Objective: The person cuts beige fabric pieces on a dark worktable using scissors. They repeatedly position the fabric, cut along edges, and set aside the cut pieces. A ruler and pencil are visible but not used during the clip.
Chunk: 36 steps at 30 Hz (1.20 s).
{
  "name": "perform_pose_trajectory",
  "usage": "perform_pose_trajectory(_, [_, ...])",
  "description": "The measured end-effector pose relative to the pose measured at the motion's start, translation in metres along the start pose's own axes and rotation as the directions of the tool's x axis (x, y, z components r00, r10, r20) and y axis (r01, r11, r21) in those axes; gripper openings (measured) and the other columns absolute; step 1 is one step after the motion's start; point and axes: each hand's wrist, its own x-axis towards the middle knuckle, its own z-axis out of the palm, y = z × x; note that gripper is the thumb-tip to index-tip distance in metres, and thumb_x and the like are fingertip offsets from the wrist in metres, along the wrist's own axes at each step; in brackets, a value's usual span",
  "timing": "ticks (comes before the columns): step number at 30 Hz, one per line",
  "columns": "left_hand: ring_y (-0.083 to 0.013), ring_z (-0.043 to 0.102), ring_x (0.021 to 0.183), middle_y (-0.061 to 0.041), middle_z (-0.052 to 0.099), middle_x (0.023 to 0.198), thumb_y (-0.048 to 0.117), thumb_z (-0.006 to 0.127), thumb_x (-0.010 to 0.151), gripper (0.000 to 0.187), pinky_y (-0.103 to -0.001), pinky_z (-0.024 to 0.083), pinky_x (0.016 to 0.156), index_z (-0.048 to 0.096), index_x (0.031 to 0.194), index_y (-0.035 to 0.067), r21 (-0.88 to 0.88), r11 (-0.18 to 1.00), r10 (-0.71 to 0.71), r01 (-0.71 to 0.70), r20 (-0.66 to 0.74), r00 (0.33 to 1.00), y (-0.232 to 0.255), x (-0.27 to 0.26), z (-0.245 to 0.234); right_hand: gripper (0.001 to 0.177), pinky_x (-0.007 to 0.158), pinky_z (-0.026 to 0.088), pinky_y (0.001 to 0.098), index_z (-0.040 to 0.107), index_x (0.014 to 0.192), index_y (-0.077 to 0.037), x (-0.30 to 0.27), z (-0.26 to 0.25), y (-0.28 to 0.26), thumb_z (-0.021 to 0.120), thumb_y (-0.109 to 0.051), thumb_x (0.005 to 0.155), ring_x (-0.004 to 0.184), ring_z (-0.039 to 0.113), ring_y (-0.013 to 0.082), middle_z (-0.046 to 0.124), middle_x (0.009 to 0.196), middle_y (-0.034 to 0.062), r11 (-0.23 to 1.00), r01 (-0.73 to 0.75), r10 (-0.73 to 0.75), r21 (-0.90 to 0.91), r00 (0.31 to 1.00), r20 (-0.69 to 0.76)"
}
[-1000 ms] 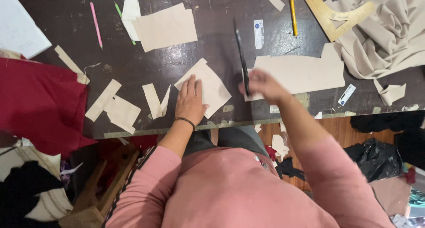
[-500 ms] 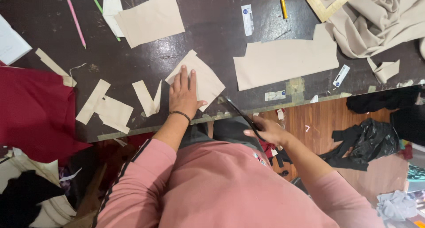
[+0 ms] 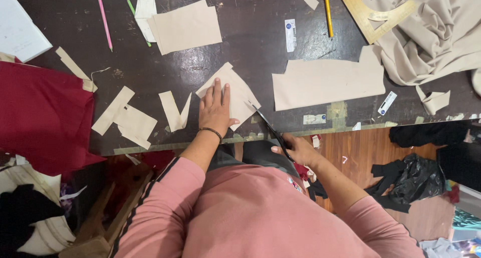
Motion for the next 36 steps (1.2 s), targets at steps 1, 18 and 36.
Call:
perform_pose_trajectory(1, [-0.0363,0.011,0.154,-0.020,0.000,0.172,0.053,0.078,0.082,0.115,-0.052,0.022,0.119,0.010,0.166,0.012,-0.002,1.000,0.000,0.000,-0.001,1.000,0.000,0.001,0.000,0.058,0.082,0.052,0.0464,0.061,0.089,-0.019,0.001,0.000,-0.001,0.071,-0.074,0.074,0.092,0.071,0.0375,0.070,0.076,0.0140,1.000,0.000,0.000,-0.002,1.000,0.000])
perform_pose_trajectory(18, [-0.0358,0.011,0.154,-0.021,0.001,0.171,0.050,0.080,0.081,0.115,-0.052,0.020,0.120,0.012,0.165,0.012,-0.029,0.999,-0.019,0.019,0.010,1.000,0.003,-0.001,-0.004,0.059,0.086,0.054,0.0477,0.063,0.087,-0.015,-0.007,-0.019,-0.058,0.068,-0.073,0.079,0.098,0.071,0.0400,0.073,0.082,0.0173,0.989,-0.026,0.020,-0.147,0.999,-0.041])
perform_pose_trajectory(36, [-0.0366,0.013,0.152,-0.022,0.004,0.171,0.051,0.081,0.080,0.116,-0.053,0.021,0.118,0.013,0.166,0.012,-0.027,1.000,-0.003,0.003,-0.027,1.000,0.003,-0.001,-0.003,0.067,0.084,0.055,0.0491,0.065,0.089,-0.014,0.028,-0.009,-0.058,0.065,-0.080,0.076,0.099,0.072,0.0403,0.073,0.086,0.0177,0.986,-0.006,-0.012,-0.164,0.994,-0.108])
